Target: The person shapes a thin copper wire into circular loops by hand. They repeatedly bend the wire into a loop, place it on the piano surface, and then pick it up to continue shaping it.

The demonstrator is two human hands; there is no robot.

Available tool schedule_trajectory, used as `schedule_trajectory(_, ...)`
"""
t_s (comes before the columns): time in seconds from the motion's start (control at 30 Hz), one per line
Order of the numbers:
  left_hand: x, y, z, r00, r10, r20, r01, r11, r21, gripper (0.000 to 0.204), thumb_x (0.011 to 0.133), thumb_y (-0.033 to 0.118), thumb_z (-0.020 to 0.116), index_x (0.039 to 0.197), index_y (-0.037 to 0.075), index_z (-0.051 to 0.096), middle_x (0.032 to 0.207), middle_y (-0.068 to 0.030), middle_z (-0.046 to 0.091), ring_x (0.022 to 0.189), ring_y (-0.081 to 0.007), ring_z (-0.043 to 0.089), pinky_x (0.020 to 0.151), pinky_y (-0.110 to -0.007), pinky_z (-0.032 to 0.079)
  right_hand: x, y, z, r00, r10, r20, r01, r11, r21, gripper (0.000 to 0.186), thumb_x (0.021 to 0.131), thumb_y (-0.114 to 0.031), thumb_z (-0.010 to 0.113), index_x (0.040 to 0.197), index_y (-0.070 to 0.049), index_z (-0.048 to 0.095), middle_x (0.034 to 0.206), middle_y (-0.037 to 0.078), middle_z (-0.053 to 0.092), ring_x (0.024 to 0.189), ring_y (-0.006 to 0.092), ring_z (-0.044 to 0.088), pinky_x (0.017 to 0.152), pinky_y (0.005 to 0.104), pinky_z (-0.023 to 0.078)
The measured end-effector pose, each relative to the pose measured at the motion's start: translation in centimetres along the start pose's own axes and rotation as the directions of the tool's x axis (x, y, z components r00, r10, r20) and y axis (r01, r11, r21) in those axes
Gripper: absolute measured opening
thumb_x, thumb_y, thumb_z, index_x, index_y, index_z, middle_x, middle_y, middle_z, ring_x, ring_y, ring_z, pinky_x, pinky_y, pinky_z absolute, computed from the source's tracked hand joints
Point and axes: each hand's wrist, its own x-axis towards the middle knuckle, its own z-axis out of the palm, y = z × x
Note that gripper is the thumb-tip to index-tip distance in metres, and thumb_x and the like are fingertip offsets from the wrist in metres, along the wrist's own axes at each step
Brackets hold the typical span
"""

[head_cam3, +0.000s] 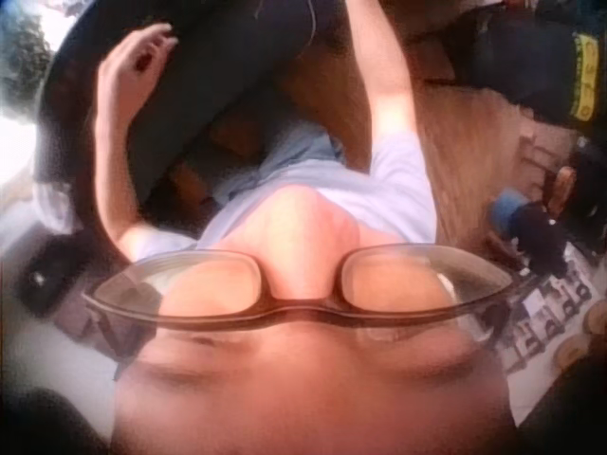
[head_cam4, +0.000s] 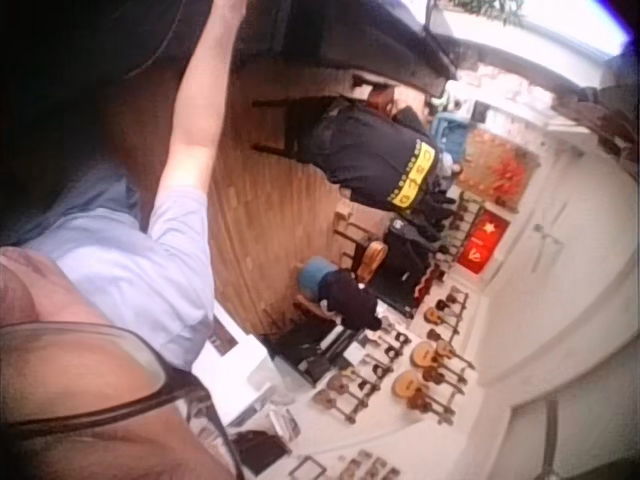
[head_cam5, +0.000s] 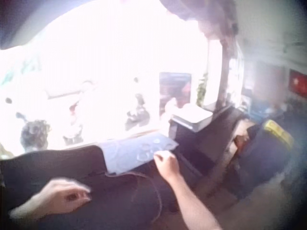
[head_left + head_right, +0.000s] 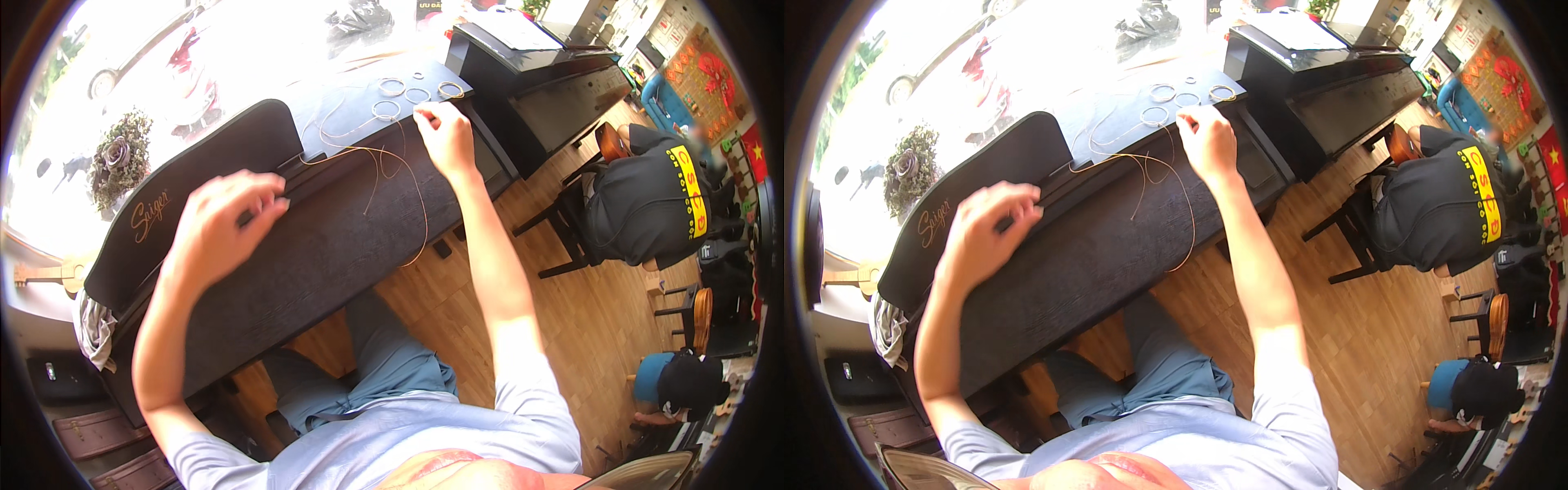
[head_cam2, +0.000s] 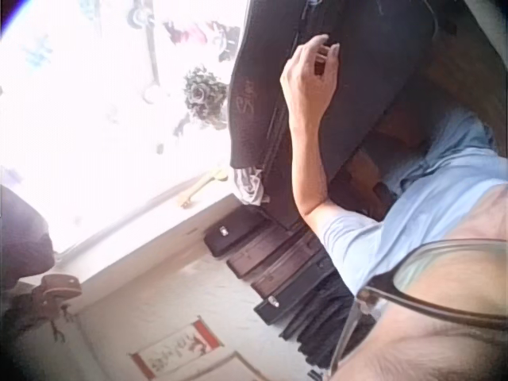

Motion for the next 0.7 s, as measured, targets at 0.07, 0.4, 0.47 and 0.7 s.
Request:
schedule_trajectory(0.07, -5.2, 0.9, 1.3, 0.987, -0.164, -0.003, 0.163, 0.982, -0.098, 0.020, 0.084, 0.010, 0.078, 0.103, 0.007, 0.071, 0.082, -0.0035, 0.069, 0.071, -0.0172, 0.066, 0.071, -0.031, 0.053, 2.3, 2.1, 0.8, 0.997, 0.055, 0.047, -0.051, 0.994, -0.093, 0.018, 0.090, -0.018, 0.073, 0.100, -0.004, 0.075, 0.089, 0.012, 0.074, 0.074, 0.0210, 0.071, 0.070, 0.0336, 0.056)
schedule_trajectory(0.4, -24.7, 1.0, 14.5, 0.443, -0.851, -0.281, 0.535, 0.503, -0.679, 0.014, 0.099, 0.013, 0.067, 0.101, 0.000, 0.072, 0.071, 0.0042, 0.060, 0.060, -0.0021, 0.049, 0.053, -0.020, 0.037, 8.6, 1.5, 5.4, 0.926, 0.114, 0.359, -0.002, 0.954, -0.299, 0.029, 0.087, -0.036, 0.071, 0.104, -0.012, 0.076, 0.105, 0.017, 0.073, 0.102, 0.0351, 0.070, 0.089, 0.0454, 0.054)
schedule_trajectory(0.47, -24.2, 1.3, 14.8, 0.393, -0.854, -0.341, 0.505, 0.511, -0.696, 0.015, 0.099, 0.014, 0.067, 0.100, 0.000, 0.072, 0.070, 0.0051, 0.059, 0.059, -0.0006, 0.046, 0.051, -0.020, 0.034, 9.5, 1.0, 6.9, 0.894, 0.159, 0.419, 0.003, 0.932, -0.362, 0.032, 0.086, -0.036, 0.071, 0.106, -0.011, 0.075, 0.111, 0.017, 0.072, 0.107, 0.0342, 0.069, 0.092, 0.0454, 0.053)
schedule_trajectory(0.7, -23.2, 0.8, 14.2, 0.440, -0.842, -0.312, 0.573, 0.531, -0.625, 0.016, 0.097, 0.015, 0.071, 0.091, 0.001, 0.072, 0.065, 0.0064, 0.057, 0.057, -0.0003, 0.043, 0.050, -0.020, 0.031, 11.9, 2.6, 8.9, 0.876, 0.296, 0.380, -0.104, 0.886, -0.452, 0.036, 0.087, -0.035, 0.067, 0.115, -0.012, 0.071, 0.118, 0.018, 0.070, 0.113, 0.0341, 0.066, 0.097, 0.0446, 0.051)
